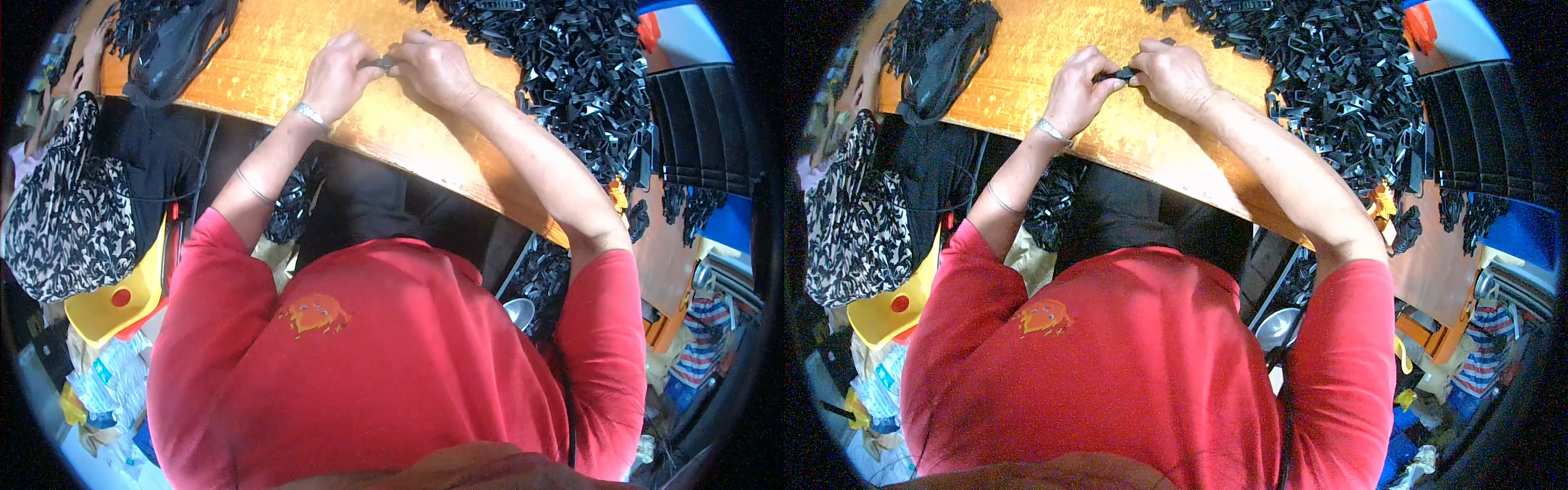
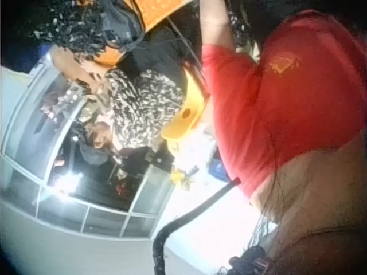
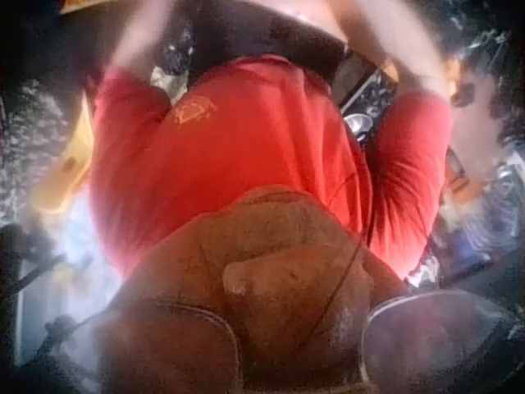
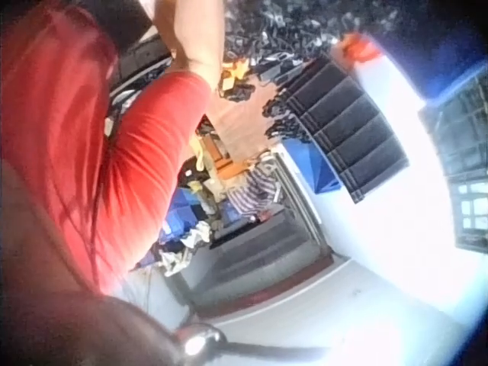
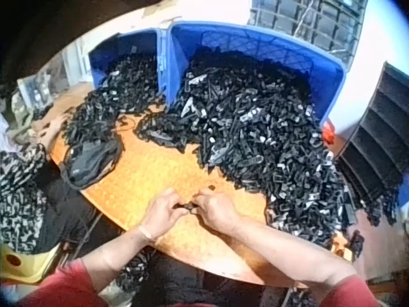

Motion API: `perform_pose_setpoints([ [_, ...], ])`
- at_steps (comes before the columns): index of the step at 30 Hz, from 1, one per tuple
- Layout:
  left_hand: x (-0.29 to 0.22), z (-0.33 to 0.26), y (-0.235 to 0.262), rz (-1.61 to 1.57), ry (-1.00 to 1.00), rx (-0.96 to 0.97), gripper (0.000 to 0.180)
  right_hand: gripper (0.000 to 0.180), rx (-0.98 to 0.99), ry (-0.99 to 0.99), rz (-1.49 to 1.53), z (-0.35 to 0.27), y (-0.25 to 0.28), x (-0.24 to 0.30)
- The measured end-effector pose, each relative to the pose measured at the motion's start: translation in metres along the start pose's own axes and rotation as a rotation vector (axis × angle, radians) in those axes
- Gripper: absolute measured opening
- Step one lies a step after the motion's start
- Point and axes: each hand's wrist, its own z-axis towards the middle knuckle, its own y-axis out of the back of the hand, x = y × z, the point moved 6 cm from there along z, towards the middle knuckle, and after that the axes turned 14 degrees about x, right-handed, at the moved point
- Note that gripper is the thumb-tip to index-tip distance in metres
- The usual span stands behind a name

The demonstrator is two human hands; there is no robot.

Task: The person assembles small black plastic parts by hand at a table.

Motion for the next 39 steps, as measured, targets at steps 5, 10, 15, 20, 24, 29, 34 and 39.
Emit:
perform_pose_setpoints([
  [5, 0.007, -0.017, 0.015, -0.043, 0.101, 0.276, 0.020, 0.021, 0.197, -0.023, 0.072, -0.007, -0.003, 0.019],
  [10, 0.048, -0.057, 0.081, -0.362, 0.253, 0.737, 0.026, 0.016, 0.112, 0.041, 0.126, -0.024, 0.029, 0.018],
  [15, 0.024, 0.041, 0.071, -0.121, 0.139, 0.227, 0.047, 0.022, 0.030, -0.139, -0.092, -0.015, 0.030, -0.019],
  [20, -0.002, 0.150, 0.015, 0.128, -0.048, -0.068, 0.070, 0.016, 0.107, -0.066, -0.229, -0.008, 0.017, -0.030],
  [24, 0.007, 0.179, -0.028, 0.138, 0.050, 0.033, 0.071, 0.015, 0.182, -0.144, -0.058, -0.021, 0.024, -0.019],
  [29, 0.009, 0.159, -0.038, 0.200, -0.025, -0.003, 0.050, 0.014, 0.176, -0.176, -0.005, -0.045, 0.029, -0.016],
  [34, 0.001, 0.119, -0.035, 0.165, -0.132, -0.003, 0.045, 0.018, 0.223, -0.224, 0.099, -0.058, 0.035, -0.013],
  [39, -0.010, 0.087, -0.028, 0.199, -0.156, 0.015, 0.045, 0.019, 0.271, -0.229, 0.129, -0.061, 0.035, -0.003],
])
